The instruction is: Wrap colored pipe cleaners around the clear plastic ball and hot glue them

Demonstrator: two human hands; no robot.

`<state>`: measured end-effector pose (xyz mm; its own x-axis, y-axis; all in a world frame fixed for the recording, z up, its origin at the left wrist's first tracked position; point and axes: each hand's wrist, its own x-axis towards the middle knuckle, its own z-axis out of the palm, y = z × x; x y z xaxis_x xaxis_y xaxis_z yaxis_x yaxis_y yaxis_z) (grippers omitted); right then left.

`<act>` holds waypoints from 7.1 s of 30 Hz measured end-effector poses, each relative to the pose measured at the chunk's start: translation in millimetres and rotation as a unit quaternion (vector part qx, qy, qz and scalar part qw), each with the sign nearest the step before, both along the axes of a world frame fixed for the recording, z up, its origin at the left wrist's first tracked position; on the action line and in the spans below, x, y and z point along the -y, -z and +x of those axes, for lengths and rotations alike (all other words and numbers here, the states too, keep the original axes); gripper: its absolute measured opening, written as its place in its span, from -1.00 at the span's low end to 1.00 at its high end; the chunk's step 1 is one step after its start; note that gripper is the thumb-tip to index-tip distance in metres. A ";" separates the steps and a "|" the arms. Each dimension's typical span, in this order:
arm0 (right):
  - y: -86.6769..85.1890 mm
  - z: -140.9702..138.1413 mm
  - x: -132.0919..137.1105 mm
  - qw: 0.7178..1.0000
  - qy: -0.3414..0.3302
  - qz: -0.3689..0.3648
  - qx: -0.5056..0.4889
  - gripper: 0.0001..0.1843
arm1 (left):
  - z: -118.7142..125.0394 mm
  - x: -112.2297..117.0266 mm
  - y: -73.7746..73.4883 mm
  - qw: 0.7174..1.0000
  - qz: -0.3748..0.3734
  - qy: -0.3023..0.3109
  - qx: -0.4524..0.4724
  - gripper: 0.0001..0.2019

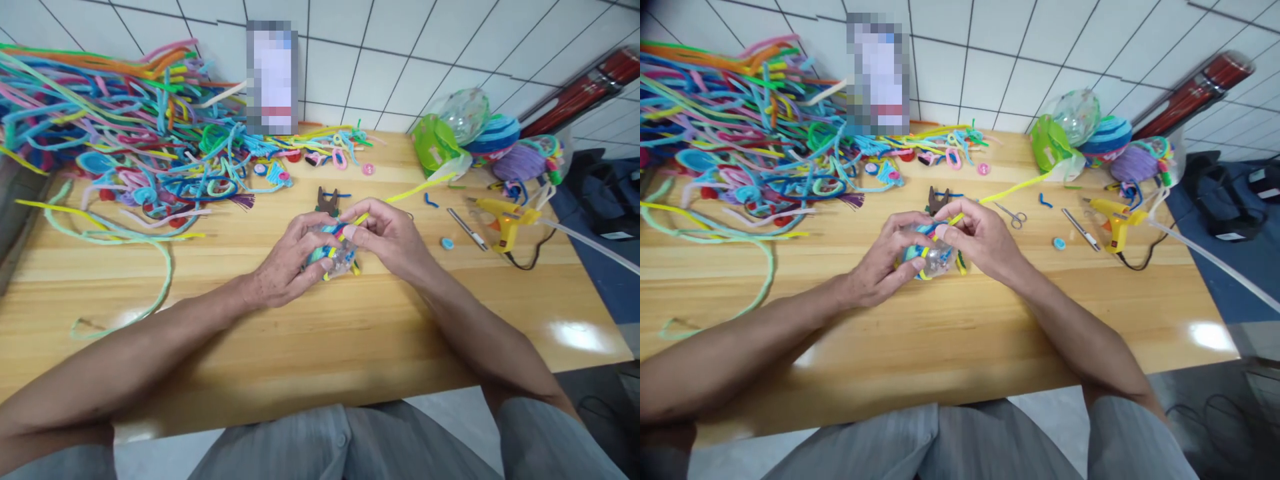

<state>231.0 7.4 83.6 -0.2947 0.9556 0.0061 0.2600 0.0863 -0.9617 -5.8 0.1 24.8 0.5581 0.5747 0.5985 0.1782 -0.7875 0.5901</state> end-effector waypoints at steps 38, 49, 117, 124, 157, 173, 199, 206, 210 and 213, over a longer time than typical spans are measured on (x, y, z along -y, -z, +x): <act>14.0 -6.8 20.5 0.883 0.051 0.443 0.148 -0.79 | 2.3 -2.8 7.1 0.999 0.022 -0.043 0.001 -0.66; 47.7 -3.5 31.6 0.879 0.038 0.447 0.159 -0.46 | 4.6 -2.2 6.1 0.999 0.021 -0.033 0.001 -0.68; 56.7 -14.9 39.0 0.857 0.038 0.482 0.177 -0.25 | 3.2 7.4 -2.1 0.998 -0.040 -0.048 0.013 -0.74; 56.7 -16.7 39.4 0.853 0.047 0.486 0.184 -0.25 | 5.9 8.0 -1.9 0.997 -0.040 -0.058 0.025 -0.75; 59.1 -23.7 39.3 0.870 0.049 0.469 0.145 -0.28 | 3.5 10.8 0.1 0.996 -0.065 -0.048 0.029 -0.74; 60.9 -20.7 42.9 0.844 0.049 0.506 0.169 -0.30 | 0.8 9.3 -7.3 0.985 -0.142 -0.028 0.089 -0.64; 62.2 -8.8 29.4 0.825 -0.002 0.537 0.173 -0.34 | 2.6 -3.5 6.6 0.992 -0.101 -0.036 0.066 -0.46; 62.7 -7.6 28.1 0.827 -0.008 0.540 0.156 -0.29 | 2.4 -2.9 4.8 0.992 -0.106 -0.034 0.068 -0.47; 65.1 -8.4 27.6 0.832 -0.001 0.535 0.148 -0.33 | 2.6 -2.6 5.4 0.990 -0.115 -0.037 0.073 -0.48; 65.8 -10.2 28.3 0.830 0.008 0.537 0.151 -0.34 | 1.7 -1.9 4.8 0.990 -0.118 -0.034 0.066 -0.48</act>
